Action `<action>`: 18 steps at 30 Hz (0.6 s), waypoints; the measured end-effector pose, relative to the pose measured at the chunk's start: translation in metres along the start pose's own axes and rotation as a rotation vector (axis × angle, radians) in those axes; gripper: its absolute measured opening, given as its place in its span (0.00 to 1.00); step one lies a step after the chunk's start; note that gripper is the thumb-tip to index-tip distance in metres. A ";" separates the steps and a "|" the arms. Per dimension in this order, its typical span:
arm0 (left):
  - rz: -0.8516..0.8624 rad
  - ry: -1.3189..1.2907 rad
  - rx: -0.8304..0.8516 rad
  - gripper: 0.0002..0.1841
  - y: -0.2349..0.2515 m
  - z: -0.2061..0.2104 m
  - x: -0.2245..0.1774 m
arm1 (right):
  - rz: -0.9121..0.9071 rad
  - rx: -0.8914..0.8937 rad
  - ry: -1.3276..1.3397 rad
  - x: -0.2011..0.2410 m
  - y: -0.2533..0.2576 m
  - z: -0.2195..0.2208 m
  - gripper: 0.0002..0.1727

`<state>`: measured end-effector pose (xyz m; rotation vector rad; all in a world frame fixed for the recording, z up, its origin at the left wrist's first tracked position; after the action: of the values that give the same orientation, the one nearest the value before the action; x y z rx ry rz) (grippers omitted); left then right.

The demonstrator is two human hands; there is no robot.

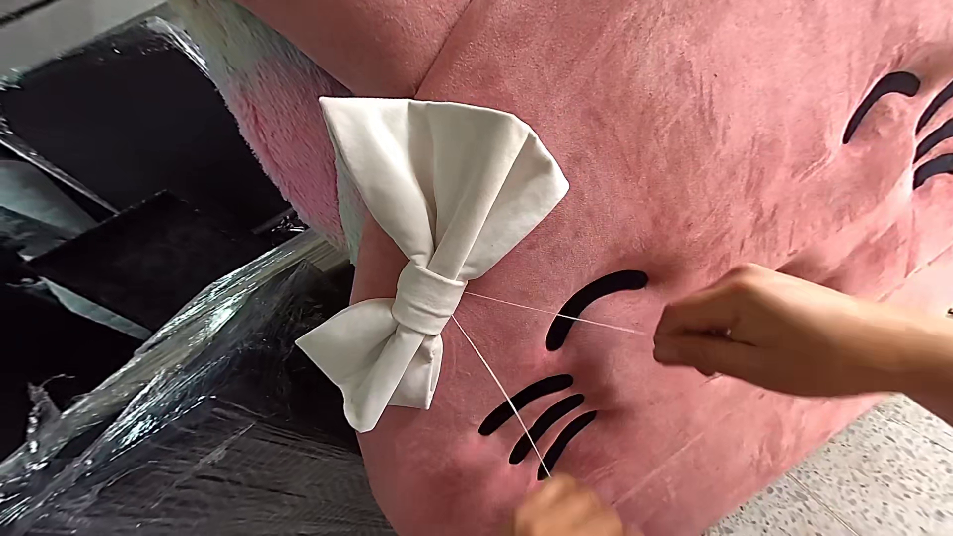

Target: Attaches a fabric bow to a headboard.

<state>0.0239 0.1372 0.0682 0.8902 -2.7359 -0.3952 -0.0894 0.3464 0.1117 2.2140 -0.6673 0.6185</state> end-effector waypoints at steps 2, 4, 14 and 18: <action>-0.088 -0.044 -0.011 0.18 0.028 0.020 0.042 | -0.082 0.046 0.195 0.024 -0.011 0.010 0.17; -0.270 -0.346 -0.104 0.18 0.046 0.016 0.084 | -0.115 0.129 0.359 0.035 -0.020 0.028 0.18; -0.438 -1.408 -0.361 0.22 0.037 0.000 0.104 | 0.098 -0.043 -0.010 -0.014 0.013 0.051 0.24; -0.493 -1.338 -0.345 0.25 0.036 0.000 0.103 | 0.126 -0.063 0.297 0.015 0.052 0.050 0.41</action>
<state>-0.0764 0.1031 0.0940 1.5588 -3.1460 -2.1372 -0.0989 0.2737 0.1159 1.9789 -0.6639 0.9549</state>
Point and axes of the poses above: each hand's wrist, its own y-axis towards the middle knuckle, its own z-axis out of the palm, x = y × z, the point moved 7 cm from there along y, towards the middle knuckle, and after that the axes turned 15 degrees about y, right-handed, at the moved point
